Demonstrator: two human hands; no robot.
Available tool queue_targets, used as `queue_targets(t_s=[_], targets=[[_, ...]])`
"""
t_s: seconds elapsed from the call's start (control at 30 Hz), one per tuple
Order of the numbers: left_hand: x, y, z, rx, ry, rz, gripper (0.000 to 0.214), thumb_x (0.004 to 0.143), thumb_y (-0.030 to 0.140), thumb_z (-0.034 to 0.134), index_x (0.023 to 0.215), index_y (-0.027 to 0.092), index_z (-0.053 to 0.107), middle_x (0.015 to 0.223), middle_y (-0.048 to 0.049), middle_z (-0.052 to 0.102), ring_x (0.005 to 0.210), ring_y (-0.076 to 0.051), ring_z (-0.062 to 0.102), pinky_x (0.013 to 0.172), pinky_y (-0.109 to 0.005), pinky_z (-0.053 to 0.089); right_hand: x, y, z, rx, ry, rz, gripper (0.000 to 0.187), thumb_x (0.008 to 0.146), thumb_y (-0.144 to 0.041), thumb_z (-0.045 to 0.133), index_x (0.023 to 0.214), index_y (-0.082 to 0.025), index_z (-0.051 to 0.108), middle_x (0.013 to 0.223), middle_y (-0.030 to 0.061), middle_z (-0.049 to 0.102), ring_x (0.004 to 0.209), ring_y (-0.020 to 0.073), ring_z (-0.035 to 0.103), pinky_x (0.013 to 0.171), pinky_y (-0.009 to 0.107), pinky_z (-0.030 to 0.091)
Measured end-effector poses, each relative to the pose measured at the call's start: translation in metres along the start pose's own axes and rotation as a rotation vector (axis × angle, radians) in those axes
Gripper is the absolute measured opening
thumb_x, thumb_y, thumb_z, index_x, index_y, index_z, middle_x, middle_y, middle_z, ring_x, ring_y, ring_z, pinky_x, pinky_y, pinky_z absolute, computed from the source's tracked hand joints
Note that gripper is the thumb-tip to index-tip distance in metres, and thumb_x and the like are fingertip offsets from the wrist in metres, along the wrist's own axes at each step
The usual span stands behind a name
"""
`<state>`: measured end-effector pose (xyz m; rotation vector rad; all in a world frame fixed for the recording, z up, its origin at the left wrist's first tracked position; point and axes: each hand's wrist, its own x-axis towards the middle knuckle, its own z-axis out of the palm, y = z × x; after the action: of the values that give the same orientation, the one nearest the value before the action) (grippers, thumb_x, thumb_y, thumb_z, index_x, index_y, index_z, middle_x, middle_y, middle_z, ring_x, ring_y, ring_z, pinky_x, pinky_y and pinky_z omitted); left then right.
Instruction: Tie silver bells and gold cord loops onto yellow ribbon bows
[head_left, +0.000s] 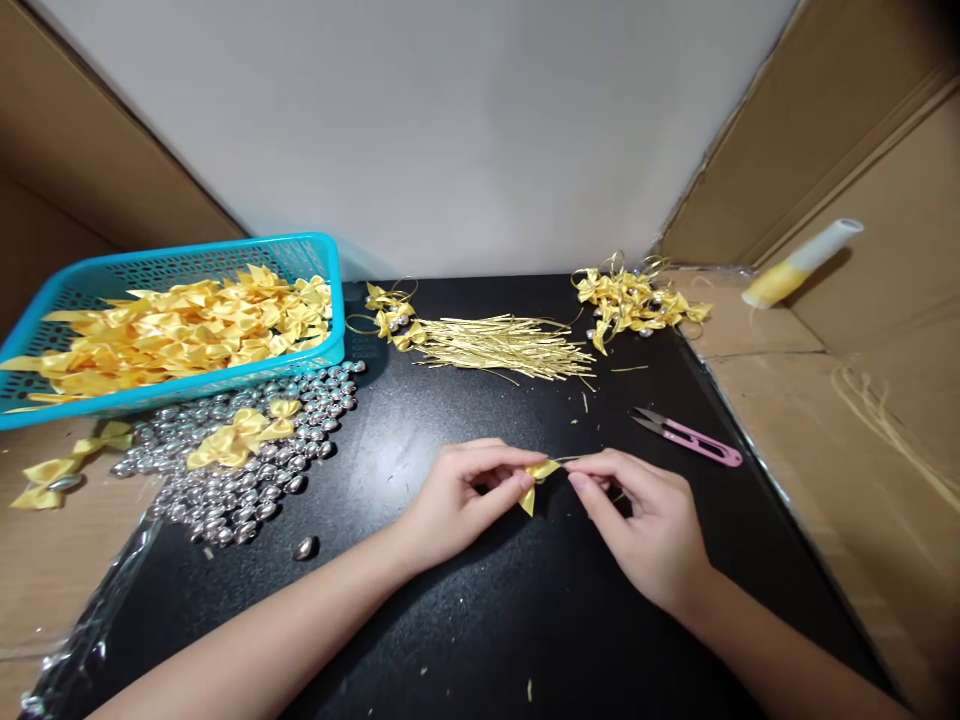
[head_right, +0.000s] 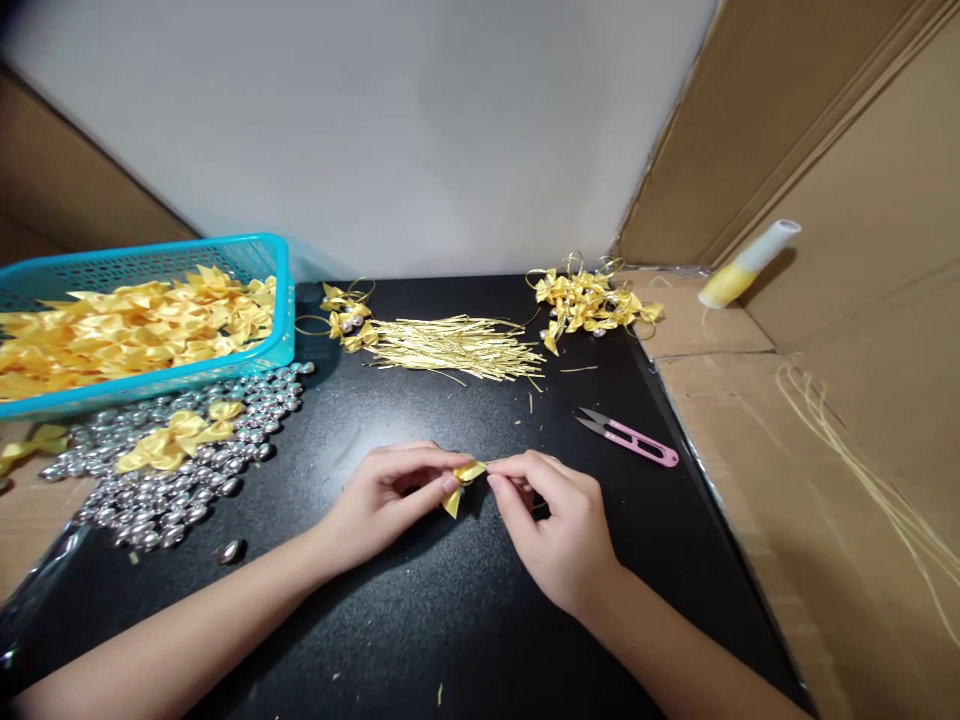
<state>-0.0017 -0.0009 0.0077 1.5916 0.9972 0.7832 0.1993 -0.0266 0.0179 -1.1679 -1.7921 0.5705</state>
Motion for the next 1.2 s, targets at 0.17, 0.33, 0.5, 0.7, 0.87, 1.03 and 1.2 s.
queue_targets(t_s=[0.17, 0.33, 0.5, 0.7, 0.87, 1.03, 1.2], targets=[[0.0002, 0.0013, -0.0003, 0.012, -0.040, 0.029, 0.025, 0.085, 0.020, 0.065, 0.107, 0.014, 0.073, 0.083, -0.0058, 0.067, 0.071, -0.012, 0.064, 0.062, -0.021, 0.052, -0.0017, 0.0001, -0.0002, -0.038, -0.097, -0.063, 0.014, 0.085, -0.006, 0.056, 0.083, -0.015, 0.065, 0.059, -0.0026, 0.057, 0.048, 0.0074, 0.048, 0.048, 0.019, 0.040], [0.0010, 0.0035, 0.0013, 0.009, -0.029, -0.016, 0.027, 0.080, 0.015, 0.067, 0.105, 0.011, 0.074, 0.085, -0.0082, 0.069, 0.072, -0.013, 0.065, 0.060, -0.021, 0.054, -0.0032, 0.0008, 0.0000, -0.071, -0.136, -0.088, 0.015, 0.083, -0.005, 0.054, 0.078, -0.012, 0.066, 0.053, -0.0048, 0.046, 0.044, 0.0055, 0.041, 0.044, 0.018, 0.034], [0.0016, 0.0045, 0.0023, 0.013, -0.018, -0.023, 0.026, 0.077, 0.012, 0.067, 0.102, 0.010, 0.075, 0.089, -0.0094, 0.071, 0.067, -0.011, 0.064, 0.058, -0.020, 0.053, -0.0048, 0.0003, 0.0021, -0.085, -0.156, -0.068, 0.017, 0.083, -0.005, 0.053, 0.074, -0.010, 0.067, 0.052, -0.0048, 0.044, 0.043, 0.0049, 0.038, 0.042, 0.018, 0.031], [0.0030, 0.0048, 0.0028, 0.023, -0.035, -0.008, 0.026, 0.077, 0.010, 0.065, 0.101, 0.012, 0.075, 0.101, -0.0107, 0.071, 0.066, -0.009, 0.063, 0.057, -0.019, 0.052, -0.0072, 0.0015, 0.0059, -0.110, -0.178, -0.036, 0.017, 0.082, -0.005, 0.053, 0.073, -0.009, 0.067, 0.052, -0.0047, 0.043, 0.044, 0.0049, 0.038, 0.042, 0.018, 0.030], [0.0036, 0.0043, 0.0035, 0.022, -0.033, -0.012, 0.026, 0.076, 0.008, 0.064, 0.101, 0.011, 0.075, 0.100, -0.0104, 0.071, 0.064, -0.009, 0.063, 0.055, -0.019, 0.052, -0.0080, 0.0016, 0.0067, -0.119, -0.179, -0.032, 0.017, 0.082, -0.005, 0.053, 0.073, -0.009, 0.067, 0.052, -0.0053, 0.041, 0.044, 0.0046, 0.037, 0.043, 0.018, 0.029], [0.0038, 0.0042, 0.0034, 0.035, -0.042, -0.011, 0.027, 0.076, 0.008, 0.063, 0.100, 0.011, 0.075, 0.102, -0.0104, 0.071, 0.064, -0.009, 0.063, 0.055, -0.019, 0.052, -0.0087, 0.0014, 0.0074, -0.133, -0.177, -0.030, 0.016, 0.082, -0.005, 0.053, 0.072, -0.010, 0.065, 0.052, -0.0059, 0.039, 0.044, 0.0046, 0.036, 0.044, 0.018, 0.029], [0.0043, 0.0049, 0.0037, 0.051, -0.041, -0.002, 0.027, 0.075, 0.007, 0.063, 0.099, 0.010, 0.075, 0.100, -0.0102, 0.072, 0.063, -0.009, 0.062, 0.054, -0.019, 0.051, -0.0086, 0.0024, 0.0085, -0.132, -0.172, -0.032, 0.017, 0.082, -0.005, 0.053, 0.071, -0.011, 0.064, 0.052, -0.0061, 0.038, 0.045, 0.0046, 0.036, 0.044, 0.018, 0.029]])
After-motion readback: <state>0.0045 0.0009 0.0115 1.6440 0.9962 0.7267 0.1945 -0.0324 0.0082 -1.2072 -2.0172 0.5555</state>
